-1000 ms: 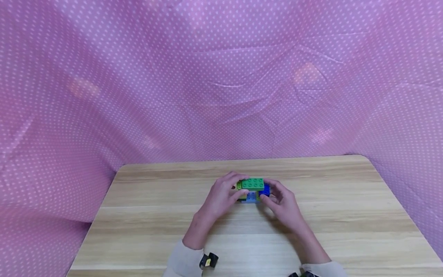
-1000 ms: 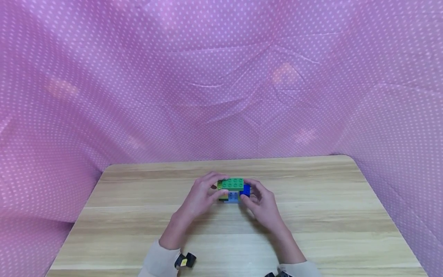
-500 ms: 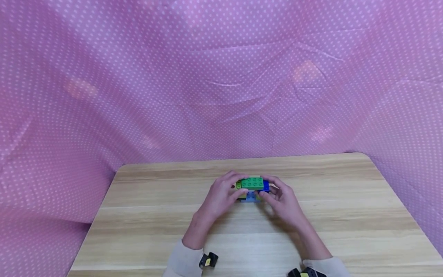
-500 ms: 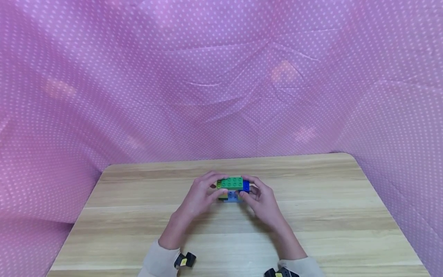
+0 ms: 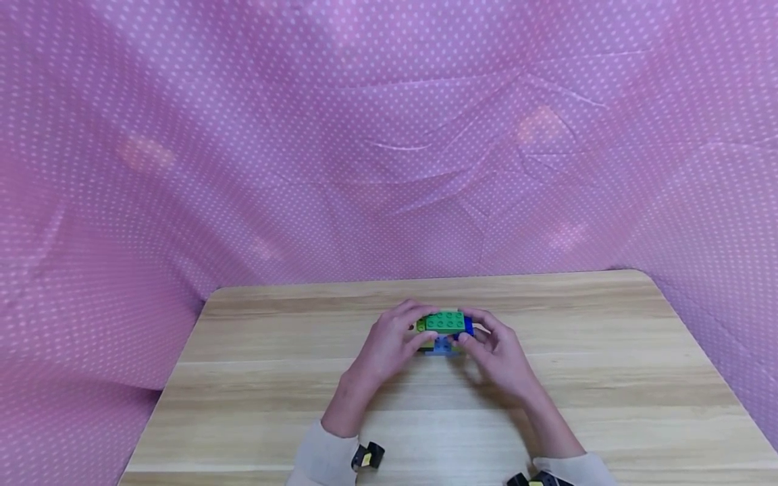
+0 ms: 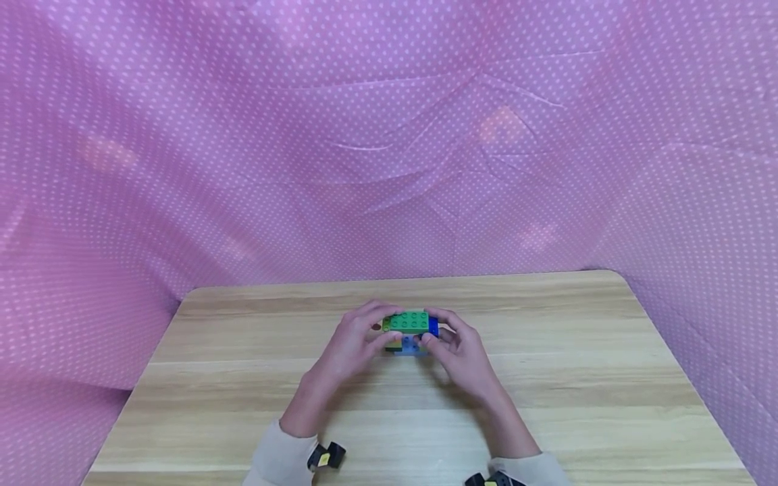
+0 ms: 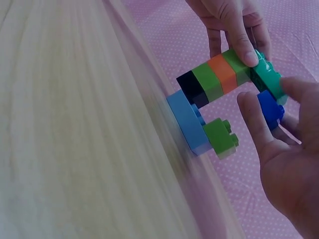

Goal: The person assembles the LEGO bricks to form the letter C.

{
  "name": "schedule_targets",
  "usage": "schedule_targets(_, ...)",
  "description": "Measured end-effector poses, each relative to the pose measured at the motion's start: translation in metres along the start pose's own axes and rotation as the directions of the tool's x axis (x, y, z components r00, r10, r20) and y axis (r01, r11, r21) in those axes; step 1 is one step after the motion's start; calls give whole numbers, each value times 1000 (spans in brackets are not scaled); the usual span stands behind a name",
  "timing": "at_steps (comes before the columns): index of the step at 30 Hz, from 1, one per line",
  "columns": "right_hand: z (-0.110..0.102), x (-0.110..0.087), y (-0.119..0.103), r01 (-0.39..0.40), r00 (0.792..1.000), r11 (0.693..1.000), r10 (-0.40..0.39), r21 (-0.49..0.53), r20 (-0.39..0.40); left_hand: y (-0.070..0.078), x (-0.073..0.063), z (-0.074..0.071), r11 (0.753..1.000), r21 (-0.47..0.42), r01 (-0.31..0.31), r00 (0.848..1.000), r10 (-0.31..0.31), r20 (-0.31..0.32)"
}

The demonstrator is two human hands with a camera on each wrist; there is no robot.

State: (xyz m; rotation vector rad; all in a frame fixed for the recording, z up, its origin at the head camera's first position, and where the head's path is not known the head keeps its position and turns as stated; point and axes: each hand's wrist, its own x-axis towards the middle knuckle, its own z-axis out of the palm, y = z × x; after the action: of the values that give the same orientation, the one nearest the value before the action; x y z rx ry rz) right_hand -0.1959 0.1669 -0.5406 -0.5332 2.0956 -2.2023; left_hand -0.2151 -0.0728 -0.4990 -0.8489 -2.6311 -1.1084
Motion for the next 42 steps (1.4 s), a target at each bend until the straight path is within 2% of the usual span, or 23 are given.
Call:
schedule_targets(10,9,6,-4,-53,990,998,57,29,-129,-2,1,1,1000,-6,-17,1000,17,-7)
schedule_targets(23,15,7,-8,-35,989,999,38,29,-145,-5,3,0,1000,3,-2,1000,2,0)
schedule_targets(29,13,5,-6,-29,988,999,23,-36,-152,-7,3,1,999,-31,-11,1000,12,7)
schedule_targets(34,11,3,-3,-20,978,986,-15,-166,-206,-9,0,-1,1000,-13,-2,998,3,66)
schedule_targets(37,10,3,-2,-8,975,980,-36,-198,-217,-11,-2,-3,1000,-5,13,994,-12,110)
schedule_targets(42,7,3,-4,4,979,969,-54,-247,-198,-13,-1,-7,987,-143,69,986,-46,160)
